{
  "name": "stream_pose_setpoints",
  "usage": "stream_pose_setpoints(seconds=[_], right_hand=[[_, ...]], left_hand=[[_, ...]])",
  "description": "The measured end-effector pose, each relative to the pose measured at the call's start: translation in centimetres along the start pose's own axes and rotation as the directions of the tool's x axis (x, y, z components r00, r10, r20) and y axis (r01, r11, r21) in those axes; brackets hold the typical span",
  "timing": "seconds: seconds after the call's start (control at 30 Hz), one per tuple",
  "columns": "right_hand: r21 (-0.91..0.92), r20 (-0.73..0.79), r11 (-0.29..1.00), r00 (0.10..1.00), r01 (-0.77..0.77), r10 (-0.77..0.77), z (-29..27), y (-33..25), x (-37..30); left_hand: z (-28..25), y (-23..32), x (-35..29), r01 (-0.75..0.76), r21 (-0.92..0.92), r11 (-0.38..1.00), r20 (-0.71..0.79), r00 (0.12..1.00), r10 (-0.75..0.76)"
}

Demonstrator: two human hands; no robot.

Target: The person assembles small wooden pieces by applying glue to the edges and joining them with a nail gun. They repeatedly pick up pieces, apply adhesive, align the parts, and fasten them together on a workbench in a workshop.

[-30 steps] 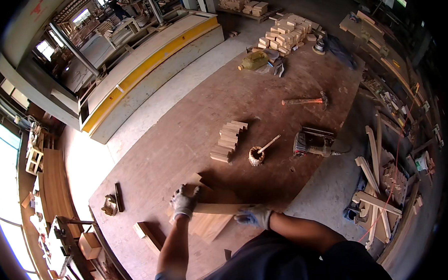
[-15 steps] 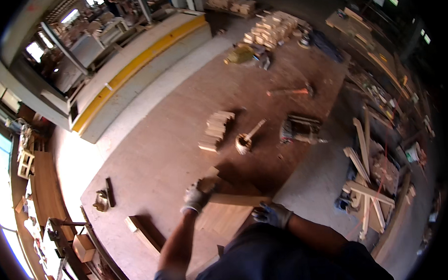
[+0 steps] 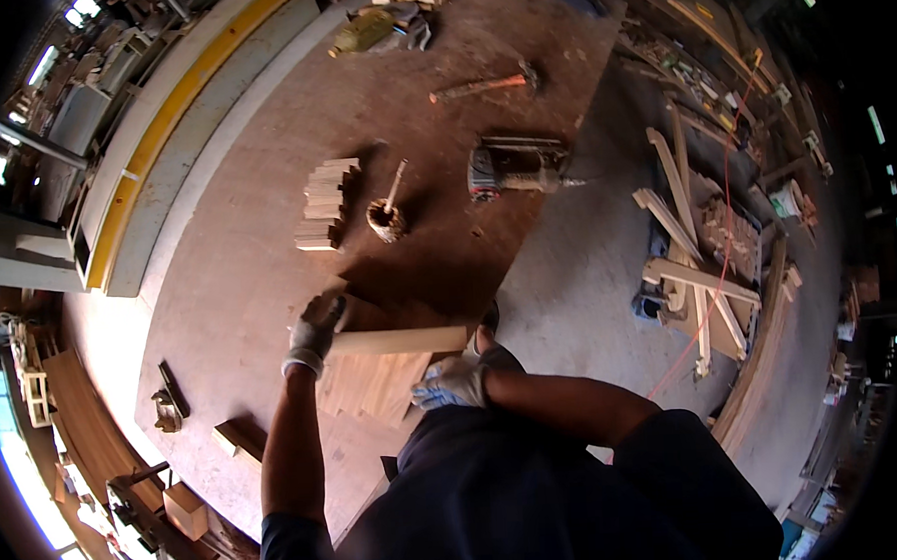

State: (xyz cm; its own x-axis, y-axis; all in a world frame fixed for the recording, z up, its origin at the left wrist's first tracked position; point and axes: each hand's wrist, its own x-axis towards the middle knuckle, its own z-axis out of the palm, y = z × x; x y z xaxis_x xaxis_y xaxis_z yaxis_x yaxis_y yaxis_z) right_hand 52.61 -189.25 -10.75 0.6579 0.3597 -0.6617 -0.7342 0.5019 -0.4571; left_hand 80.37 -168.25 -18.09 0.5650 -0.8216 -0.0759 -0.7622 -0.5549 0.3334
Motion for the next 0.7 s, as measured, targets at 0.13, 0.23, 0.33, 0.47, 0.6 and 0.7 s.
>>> stream_pose_setpoints(seconds=[0.13,0.23,0.33,0.47,0.6,0.7], right_hand=[[0.199,-0.107,0.980,0.993,-0.027,0.049,-1.3,-2.3,1.3],[0.145,-0.117,0.989,0.993,0.034,-0.017,-0.7,-4.6,2.3],[0.013,-0.157,0.999,0.987,-0.035,0.037,-0.4,-7.0,2.4],[-0.168,-0.040,0.985,0.998,-0.049,0.043,-0.5,-8.1,2.3],[-0.322,-0.127,0.945,0.987,0.057,-0.103,-5.5,-3.1,2.7],[-0.600,-0.221,0.788,0.919,0.137,-0.328,-9.5,-0.3,1.3]], left_hand=[[-1.9,0.5,4.6,0.037,-0.019,0.999,0.040,0.999,-0.036],[-3.2,-1.2,6.2,0.048,0.055,0.997,0.050,0.997,-0.051],[-6.5,2.5,8.1,0.464,-0.396,0.792,0.141,0.883,-0.447],[-6.7,2.3,6.3,0.520,-0.303,0.799,0.012,0.840,-0.543],[-7.5,7.1,4.8,0.062,-0.138,0.988,-0.321,0.942,-0.104],[-8.1,13.6,3.4,-0.166,-0.143,0.976,-0.164,0.976,0.142]])
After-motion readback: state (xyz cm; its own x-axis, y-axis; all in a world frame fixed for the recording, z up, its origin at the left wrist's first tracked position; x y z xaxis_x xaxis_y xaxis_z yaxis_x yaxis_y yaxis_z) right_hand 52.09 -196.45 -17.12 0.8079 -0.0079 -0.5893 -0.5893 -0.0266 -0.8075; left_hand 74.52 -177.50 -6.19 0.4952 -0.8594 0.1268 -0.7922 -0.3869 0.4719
